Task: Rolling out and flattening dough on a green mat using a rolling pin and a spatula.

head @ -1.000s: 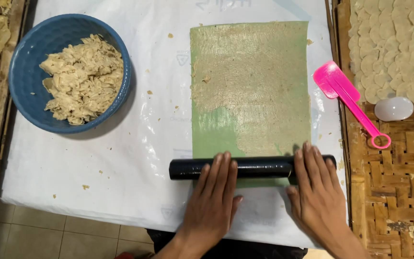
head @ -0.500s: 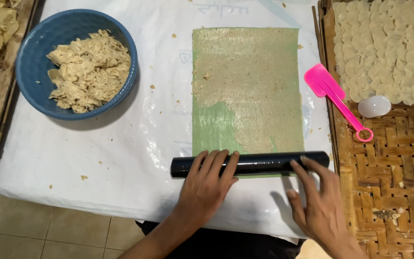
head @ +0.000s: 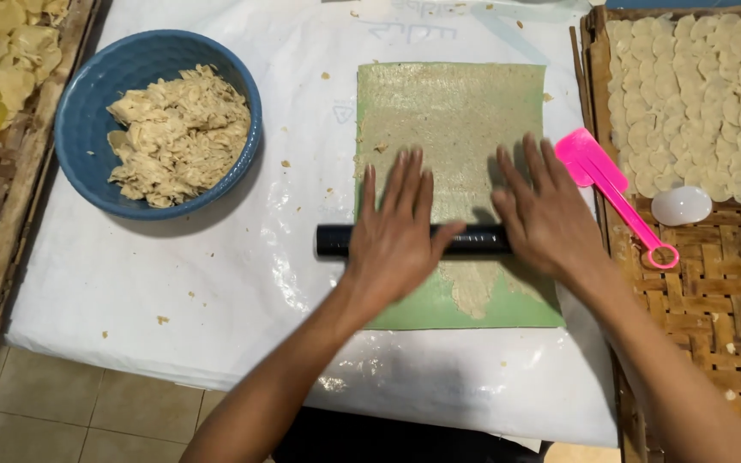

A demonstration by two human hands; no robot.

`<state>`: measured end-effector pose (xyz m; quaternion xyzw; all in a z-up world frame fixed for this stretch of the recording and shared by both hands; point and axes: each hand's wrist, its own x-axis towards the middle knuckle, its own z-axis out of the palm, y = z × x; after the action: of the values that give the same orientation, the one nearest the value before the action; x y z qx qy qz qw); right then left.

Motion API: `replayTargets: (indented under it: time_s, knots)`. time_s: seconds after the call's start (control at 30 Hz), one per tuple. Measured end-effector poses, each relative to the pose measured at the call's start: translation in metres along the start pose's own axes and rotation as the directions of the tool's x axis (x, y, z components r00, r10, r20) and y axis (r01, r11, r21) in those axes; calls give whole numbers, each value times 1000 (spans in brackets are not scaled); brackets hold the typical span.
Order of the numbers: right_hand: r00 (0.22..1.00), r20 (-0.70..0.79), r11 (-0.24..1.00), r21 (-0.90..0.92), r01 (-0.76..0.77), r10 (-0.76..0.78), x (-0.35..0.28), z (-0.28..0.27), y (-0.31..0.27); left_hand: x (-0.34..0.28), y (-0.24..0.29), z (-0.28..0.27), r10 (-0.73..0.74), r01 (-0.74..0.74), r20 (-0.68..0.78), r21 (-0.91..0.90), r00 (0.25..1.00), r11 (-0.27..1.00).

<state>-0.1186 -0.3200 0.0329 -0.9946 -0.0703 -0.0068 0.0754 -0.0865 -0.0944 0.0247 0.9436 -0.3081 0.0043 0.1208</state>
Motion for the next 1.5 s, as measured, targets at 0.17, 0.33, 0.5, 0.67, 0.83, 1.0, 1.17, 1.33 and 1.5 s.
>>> replayTargets:
  time_s: [0.17,0.33,0.5,0.67,0.83,1.0,1.17,1.33,1.5]
  knots:
    - [985,-169,999,42,-11,18,4,-6,-7,10,2,-30,-29,23,-35,-159,999,987]
    - [993,-116,995,-100,-28,16,-63,4,-33,-59,27,-17,59,-102,-253,-159,966,982]
    - [984,-174,998,-51,21,-29,-146,25,-54,-137,52,-2,154,-167,-104,-121,983,979]
    - [984,-173,996,-81,32,-46,-127,18,-43,-109,41,-11,143,-173,-138,-234,980,957]
    - [975,-218,991,-134,0,-29,-70,-2,-39,-38,24,0,111,-137,-175,-148,978,979]
    - [983,-171,992,-123,41,-62,-96,12,-41,-66,28,-14,141,-183,-206,-200,968,963]
    - [982,-180,996,62,69,-57,-171,18,-65,-144,41,-9,173,-230,-267,-200,948,952]
    - [968,-247,961,257,102,-37,-133,-21,-72,-154,37,-1,78,-209,-356,-346,931,915]
    - [931,-319,942,217,255,-178,-19,-42,-87,-140,39,-3,45,-187,-489,-247,871,951]
